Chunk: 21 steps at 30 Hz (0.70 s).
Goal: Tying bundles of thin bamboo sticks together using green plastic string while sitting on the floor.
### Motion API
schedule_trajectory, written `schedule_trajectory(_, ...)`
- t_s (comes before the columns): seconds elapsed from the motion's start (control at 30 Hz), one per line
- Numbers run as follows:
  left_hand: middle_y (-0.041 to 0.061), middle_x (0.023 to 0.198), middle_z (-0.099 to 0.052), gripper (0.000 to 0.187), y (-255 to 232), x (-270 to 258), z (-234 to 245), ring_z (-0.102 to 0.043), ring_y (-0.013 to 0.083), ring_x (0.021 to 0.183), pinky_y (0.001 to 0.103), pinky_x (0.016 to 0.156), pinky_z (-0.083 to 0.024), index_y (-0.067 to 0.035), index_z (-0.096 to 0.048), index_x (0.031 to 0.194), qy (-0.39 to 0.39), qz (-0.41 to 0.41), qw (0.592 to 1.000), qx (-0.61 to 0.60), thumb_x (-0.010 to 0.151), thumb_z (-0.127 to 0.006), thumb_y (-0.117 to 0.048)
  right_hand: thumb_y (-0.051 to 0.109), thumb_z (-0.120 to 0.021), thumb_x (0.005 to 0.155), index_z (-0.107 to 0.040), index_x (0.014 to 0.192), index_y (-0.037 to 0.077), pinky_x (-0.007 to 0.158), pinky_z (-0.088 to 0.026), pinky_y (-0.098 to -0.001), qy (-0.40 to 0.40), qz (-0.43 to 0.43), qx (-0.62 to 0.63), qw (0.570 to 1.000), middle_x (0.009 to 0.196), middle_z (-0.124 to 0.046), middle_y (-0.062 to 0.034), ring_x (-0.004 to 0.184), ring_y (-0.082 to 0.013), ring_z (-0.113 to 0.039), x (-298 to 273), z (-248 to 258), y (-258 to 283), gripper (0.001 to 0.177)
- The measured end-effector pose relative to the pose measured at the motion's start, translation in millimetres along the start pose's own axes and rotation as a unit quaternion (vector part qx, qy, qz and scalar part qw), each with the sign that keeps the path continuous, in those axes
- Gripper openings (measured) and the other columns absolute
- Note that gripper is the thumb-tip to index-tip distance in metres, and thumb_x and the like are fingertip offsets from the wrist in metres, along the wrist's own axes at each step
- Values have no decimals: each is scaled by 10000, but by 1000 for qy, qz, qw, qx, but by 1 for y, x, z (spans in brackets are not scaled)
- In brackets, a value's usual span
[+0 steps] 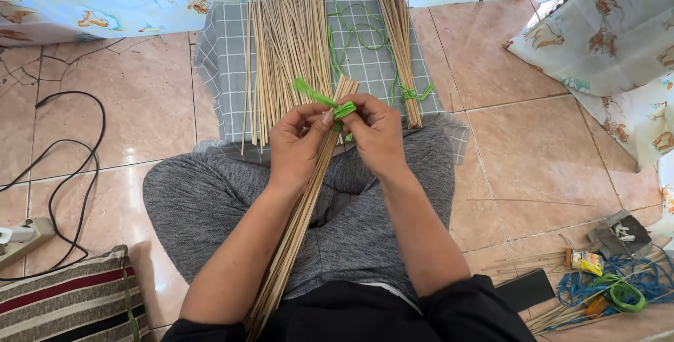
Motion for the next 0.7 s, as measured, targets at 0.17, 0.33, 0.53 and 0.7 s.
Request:
schedule_trajectory(0.17,49,845,-744,234,-6,2,-2,-638,69,869,272,820,-530,-87,-757,1156,-1,-20,1000,2,936,-801,-155,22,-706,948,-774,1007,52,653,-564,-276,22,9,-56,998,706,-693,-82,658,-111,-632,-2,-2,13,95)
schedule_trajectory(0.33,51,845,-744,220,-8,0,-5,-654,77,871,276,821,-548,-71,-771,1135,-3,-22,999,-24,931,-801,-148,34,-719,948,-793,1001,88,660,-568,-323,56,34,-111,992,729,-679,-82,709,-98,-603,-2,0,26,106)
schedule_trajectory(0.53,93,851,-780,97,-15,-2,-8,-661,110,869,293,773,-537,-77,-808,1018,-9,-81,997,17,921,-806,-82,157,-680,1004,-760,859,54,578,-537,-298,65,-6,-107,992,573,-617,-81,574,-127,-596,8,5,10,195)
schedule_trajectory(0.7,125,805,-762,171,-51,-8,-13,-689,284,789,317,729,-560,-87,-825,1045,18,-310,922,230,893,-806,-11,150,-599,1055,-713,816,23,508,-526,-292,61,6,-94,994,517,-580,-98,490,-141,-571,16,1,10,294)
Point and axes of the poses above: each hand's wrist, its own x-axis towards the middle knuckle, its own z-axis out of the back of the hand, y = z × x, the point moved 6 cm from there along x, towards the middle knuckle
